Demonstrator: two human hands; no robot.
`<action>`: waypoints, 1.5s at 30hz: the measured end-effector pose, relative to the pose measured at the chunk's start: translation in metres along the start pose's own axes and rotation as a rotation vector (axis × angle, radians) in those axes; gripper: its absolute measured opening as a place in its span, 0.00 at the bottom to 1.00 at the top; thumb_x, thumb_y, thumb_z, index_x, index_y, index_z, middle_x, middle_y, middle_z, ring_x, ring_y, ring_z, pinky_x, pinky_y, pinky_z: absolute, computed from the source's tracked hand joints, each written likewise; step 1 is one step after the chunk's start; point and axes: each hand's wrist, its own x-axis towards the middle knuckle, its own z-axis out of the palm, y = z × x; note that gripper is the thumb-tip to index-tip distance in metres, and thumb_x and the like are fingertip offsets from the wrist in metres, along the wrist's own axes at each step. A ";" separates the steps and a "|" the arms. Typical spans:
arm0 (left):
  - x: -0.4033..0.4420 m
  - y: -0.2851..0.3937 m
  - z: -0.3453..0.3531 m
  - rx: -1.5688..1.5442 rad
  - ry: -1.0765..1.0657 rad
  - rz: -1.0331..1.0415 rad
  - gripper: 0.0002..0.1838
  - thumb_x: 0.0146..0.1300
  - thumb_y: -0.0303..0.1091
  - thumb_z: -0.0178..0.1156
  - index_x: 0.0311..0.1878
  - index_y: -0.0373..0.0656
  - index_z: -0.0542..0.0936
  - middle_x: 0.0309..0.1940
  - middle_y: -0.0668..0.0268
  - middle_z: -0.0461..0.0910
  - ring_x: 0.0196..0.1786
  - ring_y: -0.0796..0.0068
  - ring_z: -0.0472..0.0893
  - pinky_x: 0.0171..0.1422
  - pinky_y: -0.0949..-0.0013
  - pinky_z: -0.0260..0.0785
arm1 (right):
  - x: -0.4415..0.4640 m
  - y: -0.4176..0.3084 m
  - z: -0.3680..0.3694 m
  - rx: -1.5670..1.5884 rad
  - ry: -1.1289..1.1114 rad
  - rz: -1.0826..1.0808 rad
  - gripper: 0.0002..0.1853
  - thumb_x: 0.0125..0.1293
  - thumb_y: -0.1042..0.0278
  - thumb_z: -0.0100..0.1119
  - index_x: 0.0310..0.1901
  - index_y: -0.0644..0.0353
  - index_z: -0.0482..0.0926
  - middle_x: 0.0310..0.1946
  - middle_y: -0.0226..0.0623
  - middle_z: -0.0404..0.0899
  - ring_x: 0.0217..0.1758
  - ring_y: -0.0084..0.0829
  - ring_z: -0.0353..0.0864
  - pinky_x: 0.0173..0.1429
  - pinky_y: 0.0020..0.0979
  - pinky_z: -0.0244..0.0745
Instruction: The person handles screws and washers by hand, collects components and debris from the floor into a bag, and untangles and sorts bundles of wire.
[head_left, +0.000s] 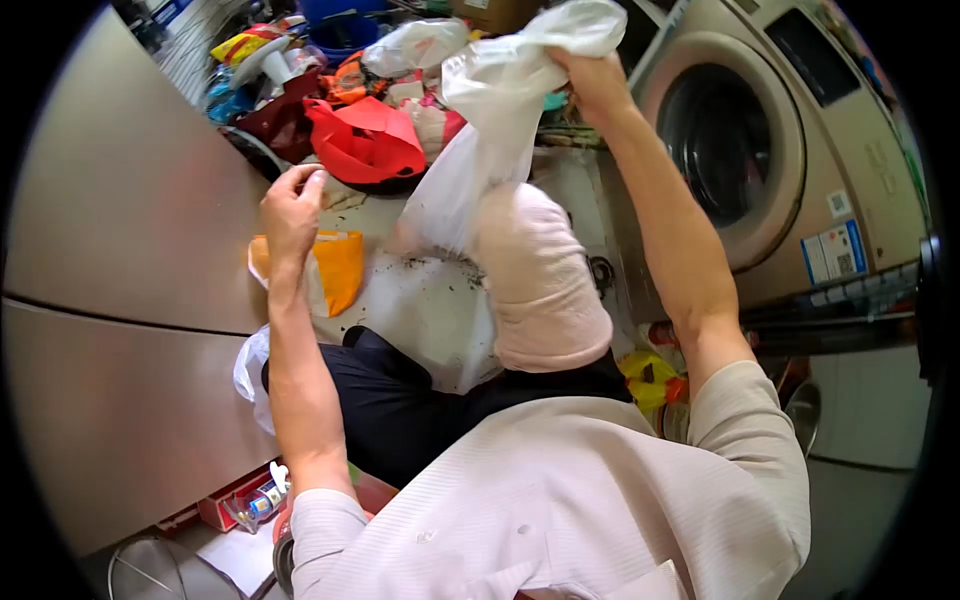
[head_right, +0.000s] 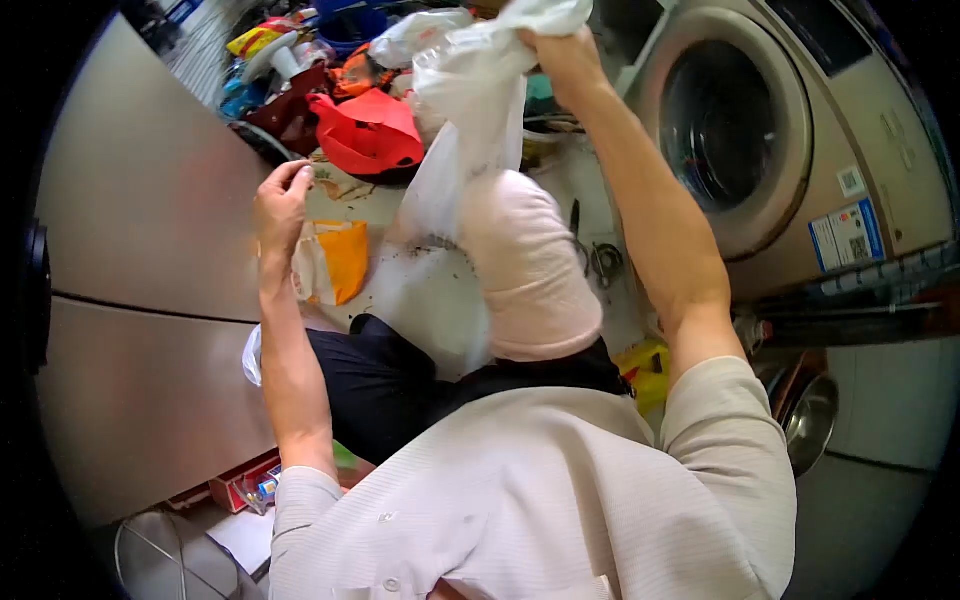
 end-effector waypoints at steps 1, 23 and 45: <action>-0.003 0.011 -0.001 0.075 -0.007 0.004 0.11 0.68 0.34 0.64 0.46 0.37 0.87 0.33 0.64 0.88 0.33 0.78 0.84 0.42 0.71 0.75 | 0.004 -0.004 -0.015 0.012 0.010 0.001 0.16 0.64 0.70 0.68 0.52 0.65 0.82 0.43 0.36 0.86 0.41 0.31 0.86 0.40 0.33 0.80; -0.013 -0.039 0.025 0.456 -0.675 0.035 0.20 0.61 0.39 0.62 0.51 0.35 0.84 0.46 0.48 0.86 0.48 0.53 0.86 0.55 0.60 0.77 | -0.162 0.030 -0.200 -1.194 -0.315 0.329 0.19 0.56 0.61 0.68 0.47 0.62 0.85 0.45 0.56 0.86 0.51 0.56 0.84 0.55 0.49 0.78; -0.001 -0.006 0.045 0.486 -0.739 0.142 0.16 0.60 0.35 0.64 0.48 0.36 0.84 0.41 0.48 0.84 0.48 0.46 0.83 0.54 0.54 0.75 | 0.098 -0.008 -0.141 -1.288 -0.302 0.072 0.22 0.64 0.57 0.66 0.54 0.64 0.82 0.38 0.42 0.86 0.33 0.33 0.85 0.41 0.35 0.81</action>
